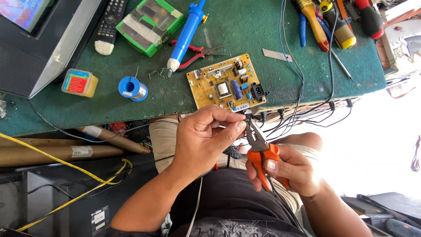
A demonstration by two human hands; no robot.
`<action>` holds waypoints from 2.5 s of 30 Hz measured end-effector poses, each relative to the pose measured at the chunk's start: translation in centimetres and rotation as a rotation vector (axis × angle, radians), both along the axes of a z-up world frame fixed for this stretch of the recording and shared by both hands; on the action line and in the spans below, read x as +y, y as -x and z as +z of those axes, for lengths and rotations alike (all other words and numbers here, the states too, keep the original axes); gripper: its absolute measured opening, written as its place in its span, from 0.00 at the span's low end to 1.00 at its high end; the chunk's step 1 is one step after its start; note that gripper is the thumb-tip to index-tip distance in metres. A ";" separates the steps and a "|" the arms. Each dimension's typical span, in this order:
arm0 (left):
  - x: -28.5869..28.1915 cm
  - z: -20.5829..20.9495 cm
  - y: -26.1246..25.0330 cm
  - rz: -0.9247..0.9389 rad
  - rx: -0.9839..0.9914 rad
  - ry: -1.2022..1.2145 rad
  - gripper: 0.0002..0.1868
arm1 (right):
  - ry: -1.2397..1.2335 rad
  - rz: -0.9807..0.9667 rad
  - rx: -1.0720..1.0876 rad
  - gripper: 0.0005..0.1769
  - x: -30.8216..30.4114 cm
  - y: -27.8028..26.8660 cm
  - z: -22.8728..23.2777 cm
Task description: The person solders a green circuit board using a soldering iron and solder wire. They then strip the ends of black wires with pliers and attach them to the board, soldering the connections.
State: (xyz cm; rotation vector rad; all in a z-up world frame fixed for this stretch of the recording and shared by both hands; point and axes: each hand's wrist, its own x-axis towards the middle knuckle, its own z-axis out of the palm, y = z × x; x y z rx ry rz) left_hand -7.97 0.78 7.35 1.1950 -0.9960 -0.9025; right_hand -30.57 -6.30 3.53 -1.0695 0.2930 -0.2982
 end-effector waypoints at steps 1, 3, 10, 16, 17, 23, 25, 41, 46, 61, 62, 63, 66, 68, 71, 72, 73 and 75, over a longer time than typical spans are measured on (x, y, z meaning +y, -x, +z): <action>0.0 0.2 -0.1 -0.012 -0.047 0.002 0.04 | 0.005 -0.019 -0.001 0.27 0.2 -0.4 0.6; 0.1 0.7 -0.4 -0.024 -0.093 0.004 0.04 | 0.009 -0.037 -0.002 0.29 0.6 -0.5 0.8; 0.4 1.6 -2.5 -0.185 -0.359 0.104 0.06 | -0.072 0.031 0.052 0.31 0.2 0.2 1.2; 0.1 2.3 -4.6 -0.321 -0.635 0.208 0.06 | -0.170 0.109 0.125 0.27 -0.6 0.9 0.9; 0.1 2.5 -4.8 -0.354 -0.683 0.202 0.06 | -0.167 0.135 0.103 0.26 -0.7 1.0 1.0; -0.1 3.0 -5.5 -0.400 -0.716 0.159 0.05 | -0.136 0.178 0.188 0.27 -1.8 1.3 1.5; 0.2 2.8 -5.0 -0.361 -0.589 0.092 0.05 | -0.093 0.187 0.146 0.26 -2.2 1.0 2.2; -0.1 1.0 -2.6 -0.224 0.213 -0.176 0.06 | 0.208 0.141 0.090 0.27 -3.2 -0.7 4.5; -0.2 0.9 -2.8 -0.235 0.174 -0.144 0.06 | 0.322 0.150 0.137 0.29 -3.5 -1.1 5.5; -0.9 0.5 -2.6 -0.234 0.219 -0.173 0.04 | 0.117 0.185 0.086 0.27 -3.8 -0.4 4.3; -0.9 0.5 -2.6 -0.232 0.209 -0.173 0.04 | 0.145 0.172 0.082 0.26 -3.8 -0.5 4.5; -0.9 0.5 -2.5 -0.232 0.208 -0.173 0.04 | 0.146 0.172 0.081 0.26 -3.9 -0.3 4.2; -1.0 0.3 -2.3 -0.219 0.268 -0.187 0.04 | 0.099 0.188 0.113 0.26 -3.8 0.1 3.6; -1.1 0.2 -2.3 -0.227 0.269 -0.172 0.04 | 0.128 0.111 0.088 0.26 -3.5 0.0 3.6; -1.3 -0.6 -2.0 -0.220 0.293 -0.172 0.04 | 0.035 0.147 0.115 0.25 -3.6 0.6 2.3; -1.4 -0.6 -2.0 -0.222 0.291 -0.172 0.04 | 0.036 0.145 0.114 0.25 -3.6 0.6 2.2; -1.4 -0.7 -2.0 -0.205 0.281 -0.165 0.03 | 0.019 0.150 0.109 0.26 -3.6 0.6 2.1; -1.4 -1.0 -1.7 -0.190 0.270 -0.158 0.03 | 0.003 0.153 0.104 0.27 -3.3 0.5 2.0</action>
